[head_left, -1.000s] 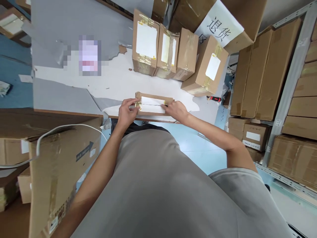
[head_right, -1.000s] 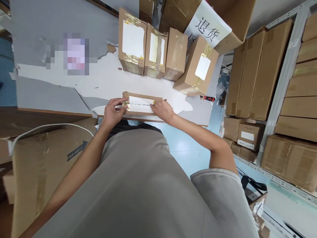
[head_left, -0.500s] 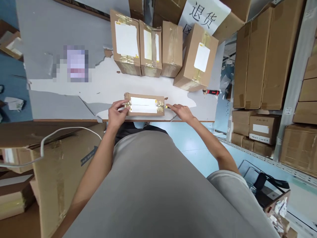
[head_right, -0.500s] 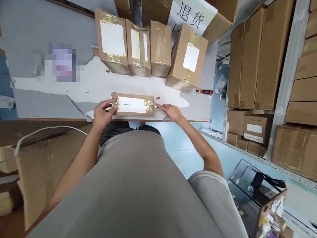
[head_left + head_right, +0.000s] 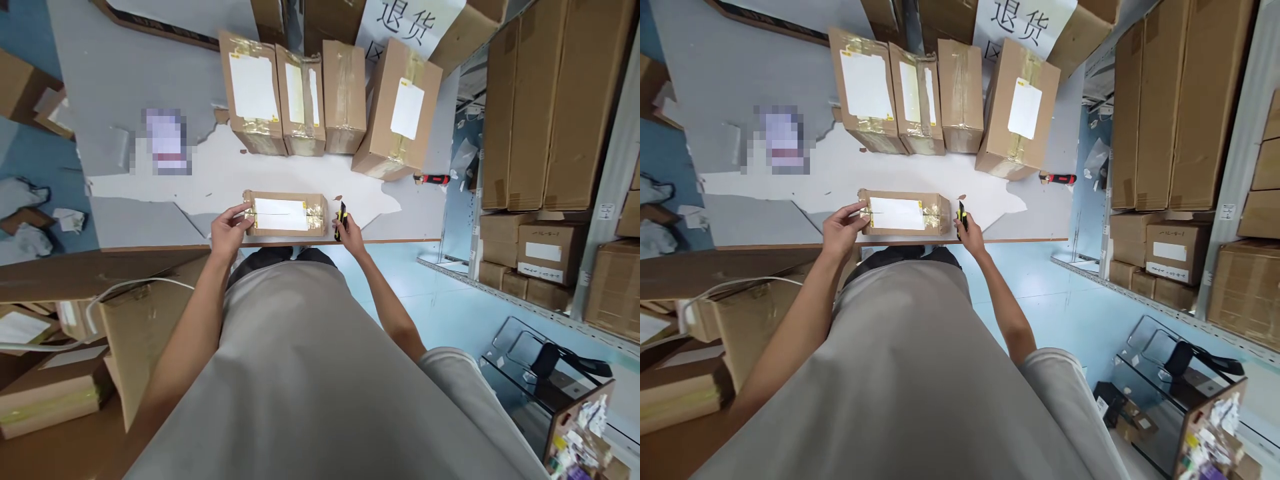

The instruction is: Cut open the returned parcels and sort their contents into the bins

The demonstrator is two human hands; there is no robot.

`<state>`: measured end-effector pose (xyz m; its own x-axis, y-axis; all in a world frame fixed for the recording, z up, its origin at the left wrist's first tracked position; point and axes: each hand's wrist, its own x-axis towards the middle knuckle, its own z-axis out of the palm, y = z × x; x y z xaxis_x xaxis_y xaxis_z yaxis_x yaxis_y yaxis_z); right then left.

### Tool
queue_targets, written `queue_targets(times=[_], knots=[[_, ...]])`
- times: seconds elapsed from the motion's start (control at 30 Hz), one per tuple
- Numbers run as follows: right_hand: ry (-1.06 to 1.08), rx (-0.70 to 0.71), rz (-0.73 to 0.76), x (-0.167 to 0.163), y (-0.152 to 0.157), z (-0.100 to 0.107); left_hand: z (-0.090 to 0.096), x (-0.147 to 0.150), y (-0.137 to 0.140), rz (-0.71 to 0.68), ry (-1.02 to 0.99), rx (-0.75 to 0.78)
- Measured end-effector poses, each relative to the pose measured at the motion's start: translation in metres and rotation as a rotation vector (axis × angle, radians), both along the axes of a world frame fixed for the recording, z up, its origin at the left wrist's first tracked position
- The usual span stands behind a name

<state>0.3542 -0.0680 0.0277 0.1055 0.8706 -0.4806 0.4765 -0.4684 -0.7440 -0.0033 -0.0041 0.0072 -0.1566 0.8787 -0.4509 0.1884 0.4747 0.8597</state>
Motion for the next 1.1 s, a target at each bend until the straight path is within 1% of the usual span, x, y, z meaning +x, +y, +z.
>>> queue_targets(times=[0.1, 0.13, 0.2, 0.27, 0.33, 0.43, 0.53, 0.57, 0.63, 0.7, 0.77, 0.87, 0.97, 1.03, 1.1], knots=[[0.003, -0.029, -0.092, -0.029, 0.002, -0.004, -0.001, -0.014, 0.0, 0.125, -0.077, -0.067], [-0.01, -0.02, -0.1, -0.04, 0.004, -0.001, -0.001, -0.019, 0.001, 0.136, -0.077, -0.074], [-0.027, 0.035, -0.105, -0.057, 0.007, 0.009, -0.002, -0.028, 0.002, 0.115, -0.031, -0.06], [-0.054, 0.109, -0.101, -0.067, 0.01, 0.027, -0.005, -0.032, 0.006, 0.046, 0.045, -0.035], [-0.125, 0.175, -0.077, -0.07, 0.012, 0.046, -0.011, -0.028, 0.012, -0.048, 0.08, -0.023], [-0.298, 0.26, -0.011, -0.068, 0.017, 0.072, -0.021, -0.009, 0.024, -0.19, 0.014, -0.049], [-0.452, 0.267, 0.101, -0.071, 0.027, 0.087, -0.023, 0.007, 0.033, -0.344, -0.009, -0.073], [-0.494, 0.244, 0.137, -0.074, 0.031, 0.09, -0.02, 0.009, 0.036, -0.378, -0.003, -0.054], [-0.58, 0.178, 0.182, -0.083, 0.037, 0.097, -0.008, 0.005, 0.041, -0.398, -0.015, 0.039], [-0.665, 0.108, 0.182, -0.094, 0.041, 0.107, 0.01, -0.001, 0.048, -0.389, -0.054, 0.166], [-0.72, 0.052, 0.158, -0.104, 0.039, 0.121, 0.03, -0.005, 0.057, -0.401, -0.078, 0.254], [-0.671, 0.027, 0.139, -0.122, 0.028, 0.146, 0.051, -0.004, 0.073, -0.441, -0.08, 0.264], [-0.54, -0.013, 0.195, -0.146, 0.016, 0.162, 0.057, 0.0, 0.085, -0.443, -0.085, 0.239], [-0.52, -0.078, 0.248, -0.165, 0.013, 0.165, 0.054, 0.0, 0.089, -0.439, -0.081, 0.237], [-0.547, -0.129, 0.28, -0.181, 0.017, 0.164, 0.051, -0.002, 0.092, -0.452, -0.075, 0.244]])
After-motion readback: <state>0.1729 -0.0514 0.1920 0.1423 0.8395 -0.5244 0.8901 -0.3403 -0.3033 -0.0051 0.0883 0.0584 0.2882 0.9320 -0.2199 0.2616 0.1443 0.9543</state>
